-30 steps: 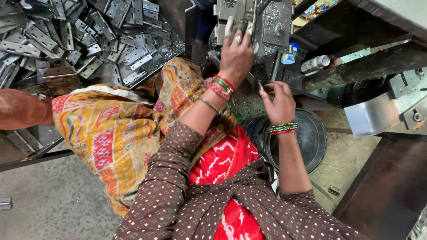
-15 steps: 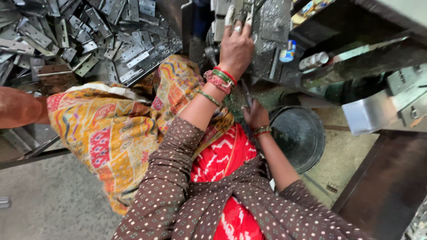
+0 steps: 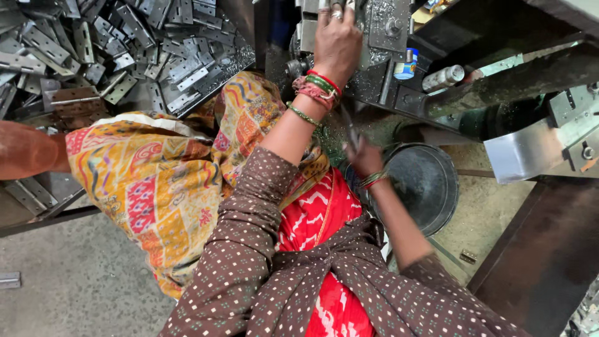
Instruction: The person sits on the floor and repeatedly picks up small metal brackets from a pile, places them into a grinding machine, and uses a metal rod to press them against the grinding wheel. The person then removes the processed pieces and drops them into a container.
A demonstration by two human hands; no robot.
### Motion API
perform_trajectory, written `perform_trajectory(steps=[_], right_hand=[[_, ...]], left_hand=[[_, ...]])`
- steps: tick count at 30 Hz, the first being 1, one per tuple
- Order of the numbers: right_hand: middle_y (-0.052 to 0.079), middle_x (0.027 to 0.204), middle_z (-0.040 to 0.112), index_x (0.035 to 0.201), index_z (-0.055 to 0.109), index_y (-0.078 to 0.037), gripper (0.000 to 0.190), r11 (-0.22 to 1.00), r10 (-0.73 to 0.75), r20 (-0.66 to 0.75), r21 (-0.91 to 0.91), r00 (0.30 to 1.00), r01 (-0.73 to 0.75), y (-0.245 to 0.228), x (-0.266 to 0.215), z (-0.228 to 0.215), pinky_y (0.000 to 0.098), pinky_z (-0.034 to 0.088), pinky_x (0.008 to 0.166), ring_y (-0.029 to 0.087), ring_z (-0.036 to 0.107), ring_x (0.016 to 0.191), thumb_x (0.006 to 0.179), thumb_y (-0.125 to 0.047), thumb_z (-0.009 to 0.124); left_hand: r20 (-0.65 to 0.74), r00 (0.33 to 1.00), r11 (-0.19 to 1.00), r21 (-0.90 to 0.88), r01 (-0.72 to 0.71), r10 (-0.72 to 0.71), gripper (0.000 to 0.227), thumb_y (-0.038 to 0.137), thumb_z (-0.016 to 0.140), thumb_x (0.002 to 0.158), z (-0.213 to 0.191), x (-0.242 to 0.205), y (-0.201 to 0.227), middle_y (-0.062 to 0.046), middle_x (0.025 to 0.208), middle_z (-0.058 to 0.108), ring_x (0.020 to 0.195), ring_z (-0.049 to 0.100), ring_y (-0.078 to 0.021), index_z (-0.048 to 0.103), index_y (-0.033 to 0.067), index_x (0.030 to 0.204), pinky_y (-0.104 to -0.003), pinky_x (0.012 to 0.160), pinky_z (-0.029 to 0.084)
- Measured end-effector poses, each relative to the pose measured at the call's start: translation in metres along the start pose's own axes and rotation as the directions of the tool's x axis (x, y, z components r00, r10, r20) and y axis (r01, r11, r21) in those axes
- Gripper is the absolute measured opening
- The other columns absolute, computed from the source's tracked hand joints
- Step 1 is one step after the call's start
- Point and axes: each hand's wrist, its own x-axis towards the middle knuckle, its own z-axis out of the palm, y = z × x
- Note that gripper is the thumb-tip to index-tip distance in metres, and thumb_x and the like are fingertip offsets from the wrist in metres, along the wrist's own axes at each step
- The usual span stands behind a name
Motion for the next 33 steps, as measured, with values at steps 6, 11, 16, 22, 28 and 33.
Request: perform_trajectory(steps=[6, 11, 16, 22, 28, 33], right_hand=[[0.029, 0.087, 0.07, 0.112, 0.058, 0.001, 0.052, 0.994, -0.106, -0.133, 0.011, 0.985, 0.108, 0.023, -0.004, 0.048, 0.0557, 0.054, 0.068, 0.05, 0.068, 0.078, 0.091, -0.045, 0.072], [0.032, 0.091, 0.067, 0.126, 0.049, 0.01, 0.075, 0.975, -0.219, -0.057, 0.02, 0.974, 0.22, 0.012, 0.016, -0.024, 0.0543, 0.055, 0.07, 0.05, 0.069, 0.081, 0.089, -0.05, 0.074], [0.027, 0.087, 0.07, 0.104, 0.059, -0.001, 0.055, 1.0, -0.019, 0.034, 0.003, 0.999, 0.018, 0.01, 0.009, -0.018, 0.0563, 0.053, 0.073, 0.048, 0.069, 0.082, 0.09, -0.054, 0.071], [0.026, 0.092, 0.07, 0.11, 0.058, -0.004, 0.047, 0.995, -0.087, -0.163, 0.032, 0.983, 0.094, 0.017, -0.003, 0.05, 0.0567, 0.053, 0.071, 0.048, 0.067, 0.083, 0.095, -0.047, 0.067], [0.024, 0.091, 0.071, 0.115, 0.062, -0.005, 0.052, 0.999, 0.035, -0.041, 0.004, 0.999, -0.035, -0.012, -0.001, -0.026, 0.0523, 0.053, 0.071, 0.043, 0.069, 0.082, 0.092, -0.05, 0.073], [0.016, 0.111, 0.069, 0.123, 0.063, -0.003, 0.041, 0.965, -0.137, -0.387, 0.154, 0.912, 0.21, -0.047, -0.016, -0.079, 0.0415, 0.056, 0.08, 0.028, 0.072, 0.087, 0.096, -0.03, 0.077]], left_hand=[[-0.083, 0.997, 0.998, -0.07, -0.006, 0.001, 0.019, 0.014, 0.065, 0.079, -0.016, -0.015, -0.006, -0.017, 0.118, 0.068, 0.111, 0.063, -0.0327, 0.08, 0.0038, 0.082, -0.051, 0.108, 0.037], [-0.044, 0.999, 0.992, -0.121, -0.033, 0.028, 0.017, 0.016, 0.064, 0.078, -0.022, -0.001, -0.01, -0.013, 0.11, 0.069, 0.108, 0.063, -0.0319, 0.08, 0.0095, 0.077, -0.054, 0.105, 0.036], [-0.002, 0.999, 0.991, -0.129, 0.035, -0.035, 0.014, 0.013, 0.065, 0.078, 0.002, 0.015, -0.013, -0.009, 0.109, 0.07, 0.097, 0.066, -0.0272, 0.078, 0.011, 0.073, -0.051, 0.098, 0.04], [0.249, 0.963, 0.969, -0.191, 0.154, -0.104, 0.013, 0.012, 0.062, 0.089, 0.014, 0.022, -0.018, -0.014, 0.103, 0.07, 0.097, 0.065, -0.0305, 0.075, 0.0098, 0.088, -0.05, 0.092, 0.043], [-0.073, 0.997, 0.993, -0.115, -0.03, 0.021, 0.013, 0.014, 0.067, 0.08, -0.006, 0.016, -0.025, -0.008, 0.106, 0.071, 0.099, 0.067, -0.0267, 0.078, 0.0107, 0.076, -0.053, 0.104, 0.037], [0.152, 0.987, 0.998, -0.041, -0.043, 0.049, 0.017, 0.015, 0.063, 0.087, -0.055, -0.044, 0.011, -0.011, 0.119, 0.069, 0.102, 0.064, -0.0275, 0.078, 0.009, 0.088, -0.055, 0.113, 0.035]])
